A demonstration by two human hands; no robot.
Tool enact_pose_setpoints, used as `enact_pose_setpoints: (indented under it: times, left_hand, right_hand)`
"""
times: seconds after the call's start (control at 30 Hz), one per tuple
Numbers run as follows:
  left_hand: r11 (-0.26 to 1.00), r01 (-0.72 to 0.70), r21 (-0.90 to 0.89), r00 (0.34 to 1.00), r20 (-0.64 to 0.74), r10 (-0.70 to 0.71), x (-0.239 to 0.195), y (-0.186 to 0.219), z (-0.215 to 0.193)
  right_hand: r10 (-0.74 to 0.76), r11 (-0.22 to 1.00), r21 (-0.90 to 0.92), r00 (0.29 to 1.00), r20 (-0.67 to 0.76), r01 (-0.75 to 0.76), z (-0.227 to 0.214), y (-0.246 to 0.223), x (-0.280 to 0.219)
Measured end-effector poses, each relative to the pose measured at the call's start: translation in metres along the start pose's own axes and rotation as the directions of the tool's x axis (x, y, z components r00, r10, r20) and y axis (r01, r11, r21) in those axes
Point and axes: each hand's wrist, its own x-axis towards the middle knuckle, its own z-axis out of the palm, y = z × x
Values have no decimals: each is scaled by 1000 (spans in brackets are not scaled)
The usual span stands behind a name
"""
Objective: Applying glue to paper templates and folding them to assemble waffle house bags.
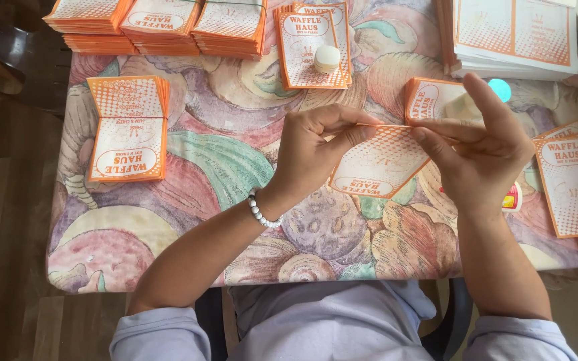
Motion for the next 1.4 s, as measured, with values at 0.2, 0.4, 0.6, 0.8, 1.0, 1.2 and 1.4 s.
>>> enact_pose_setpoints:
  times: [0.2, 0.4, 0.6, 0.8, 1.0, 1.2, 1.4]
  left_hand:
    - [997, 5, -79, 998, -66, -10, 0, -6, -3]
    - [1000, -13, -16, 999, -42, 13, 3, -5, -5]
    - [984, -63, -164, 982, -188, 31, 7, -23, -12]
    - [927, 82, -366, 960, -220, -172, 14, -57, -29]
    - [999, -4, 36, 987, 158, -1, 23, 6, -38]
    - [968, -79, 240, 992, 114, 53, 20, 6, -28]
    - [995, 41, -88, 969, -241, -61, 27, -18, -34]
  right_hand:
    - [21, 993, -114, 973, 228, 5, 3, -8, 29]
    - [-348, 863, -205, 836, 424, 463, 14, -16, 51]
    - [-101, 985, -108, 953, 285, 137, -8, 15, 44]
    - [149, 962, 177, 943, 299, -208, 10, 51, 23]
    - [131, 987, 22, 888, 440, -156, -1, 31, 28]
    - [92, 990, -142, 874, 478, -26, -7, 25, 24]
    - [269, 963, -48, 946, 179, -265, -13, 28, 31]
